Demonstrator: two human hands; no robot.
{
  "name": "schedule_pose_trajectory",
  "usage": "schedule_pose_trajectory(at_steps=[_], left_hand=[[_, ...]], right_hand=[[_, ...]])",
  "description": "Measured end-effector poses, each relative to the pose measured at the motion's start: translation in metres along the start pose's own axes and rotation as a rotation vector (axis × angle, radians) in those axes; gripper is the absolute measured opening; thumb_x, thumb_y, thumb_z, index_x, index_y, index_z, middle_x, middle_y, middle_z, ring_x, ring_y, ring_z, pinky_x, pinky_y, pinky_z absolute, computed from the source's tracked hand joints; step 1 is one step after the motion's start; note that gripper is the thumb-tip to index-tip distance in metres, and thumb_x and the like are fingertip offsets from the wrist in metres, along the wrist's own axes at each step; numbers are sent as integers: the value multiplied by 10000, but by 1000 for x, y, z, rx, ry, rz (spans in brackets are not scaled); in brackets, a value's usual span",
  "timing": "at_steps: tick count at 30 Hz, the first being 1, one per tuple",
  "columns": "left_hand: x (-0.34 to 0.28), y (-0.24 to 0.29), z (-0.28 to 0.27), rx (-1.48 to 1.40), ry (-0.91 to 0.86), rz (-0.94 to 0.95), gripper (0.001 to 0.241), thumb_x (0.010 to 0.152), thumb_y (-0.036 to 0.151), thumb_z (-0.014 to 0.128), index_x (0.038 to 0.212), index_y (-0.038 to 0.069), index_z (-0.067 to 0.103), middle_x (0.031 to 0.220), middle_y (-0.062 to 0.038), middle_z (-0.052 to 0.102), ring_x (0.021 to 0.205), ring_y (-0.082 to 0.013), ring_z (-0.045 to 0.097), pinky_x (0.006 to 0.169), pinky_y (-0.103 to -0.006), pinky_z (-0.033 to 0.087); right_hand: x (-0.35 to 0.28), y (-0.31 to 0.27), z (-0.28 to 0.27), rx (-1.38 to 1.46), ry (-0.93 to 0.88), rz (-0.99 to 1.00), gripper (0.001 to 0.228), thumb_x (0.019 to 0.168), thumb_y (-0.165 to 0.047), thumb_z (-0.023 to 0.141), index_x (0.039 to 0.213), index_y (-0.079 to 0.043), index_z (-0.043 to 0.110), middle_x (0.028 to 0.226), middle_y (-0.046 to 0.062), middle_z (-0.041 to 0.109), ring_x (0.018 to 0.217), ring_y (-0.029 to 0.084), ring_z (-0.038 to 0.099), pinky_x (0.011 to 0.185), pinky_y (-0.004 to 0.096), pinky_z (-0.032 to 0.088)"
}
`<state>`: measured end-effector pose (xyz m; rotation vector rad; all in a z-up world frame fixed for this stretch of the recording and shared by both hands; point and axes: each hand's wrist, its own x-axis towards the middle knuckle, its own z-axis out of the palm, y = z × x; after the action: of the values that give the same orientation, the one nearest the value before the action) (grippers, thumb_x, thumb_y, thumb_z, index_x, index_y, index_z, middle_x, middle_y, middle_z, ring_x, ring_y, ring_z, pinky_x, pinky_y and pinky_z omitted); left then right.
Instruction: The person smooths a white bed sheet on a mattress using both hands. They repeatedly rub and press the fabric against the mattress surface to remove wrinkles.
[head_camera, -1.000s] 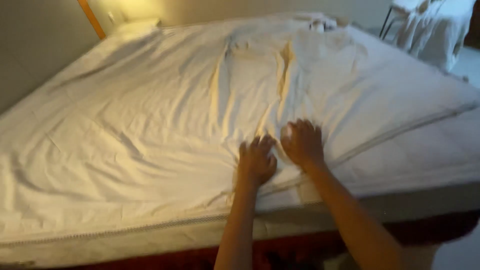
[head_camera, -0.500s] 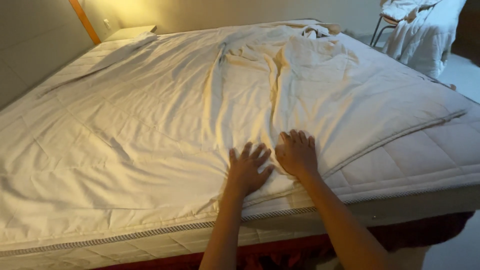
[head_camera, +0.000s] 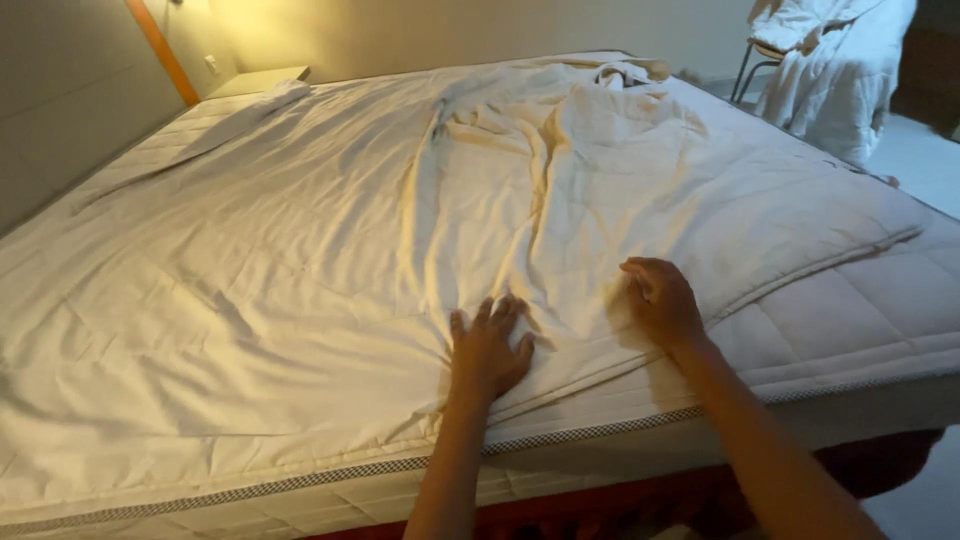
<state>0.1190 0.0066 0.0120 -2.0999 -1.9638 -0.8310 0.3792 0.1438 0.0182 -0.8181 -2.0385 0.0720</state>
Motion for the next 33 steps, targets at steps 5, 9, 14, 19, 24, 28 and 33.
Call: schedule_pose_trajectory(at_steps=[5,9,14,19,24,28,33], left_hand=[[31,68,-25,13,-239,-366,671,971,540,439,1527,167,397,1601,-69,378,1502,-381,280,1125,-812,108],[25,101,1,166,-223,-451,812,899,551,472,1602,172,328,1649,-306,204,1482,-628,95,1069,-799,15],[13,77,45,177,164,-231,702,875,429,518,1482,76,498,1572,-357,312,1509,-542,155,1170,-724,28],[11,78,31,142,264,-3,554,863,323,521,1371,118,603,1615,-258,390,1546,-477,232,1221,-693,92],[7,82,21,135,133,-27,552,899,392,525,1406,183,590,1522,-170,464,1423,-463,349,1114,-758,184],[2,85,15,138,49,-38,556,903,405,517,1413,190,572,1529,-173,451,1413,-488,331,1087,-777,174],[-3,92,5,142,10,-10,566,896,416,519,1423,213,560,1516,-179,458,1404,-497,332,1076,-774,178]], right_hand=[[-10,6,16,-152,212,64,295,884,-143,656,1166,-64,689,1204,178,702,1164,384,629,1052,466,474],[-15,22,28,-318,238,21,372,929,-217,642,1272,-71,635,1297,186,651,1257,387,582,1129,518,440],[-9,-13,9,-477,-18,81,427,875,-386,642,1216,-130,673,1308,166,638,1254,379,536,1031,612,384],[-11,-12,16,-507,-209,212,502,892,-469,614,1298,-172,633,1390,131,584,1330,361,491,1074,624,350],[-20,3,26,-507,-157,244,615,872,-552,610,1381,-209,569,1514,131,483,1432,363,394,1156,666,228],[-29,6,30,-520,-156,215,667,876,-579,603,1399,-170,541,1515,164,450,1424,393,361,1123,684,207],[-30,-15,14,-506,-204,301,639,893,-538,583,1408,-164,532,1530,153,452,1450,378,355,1139,675,218]])
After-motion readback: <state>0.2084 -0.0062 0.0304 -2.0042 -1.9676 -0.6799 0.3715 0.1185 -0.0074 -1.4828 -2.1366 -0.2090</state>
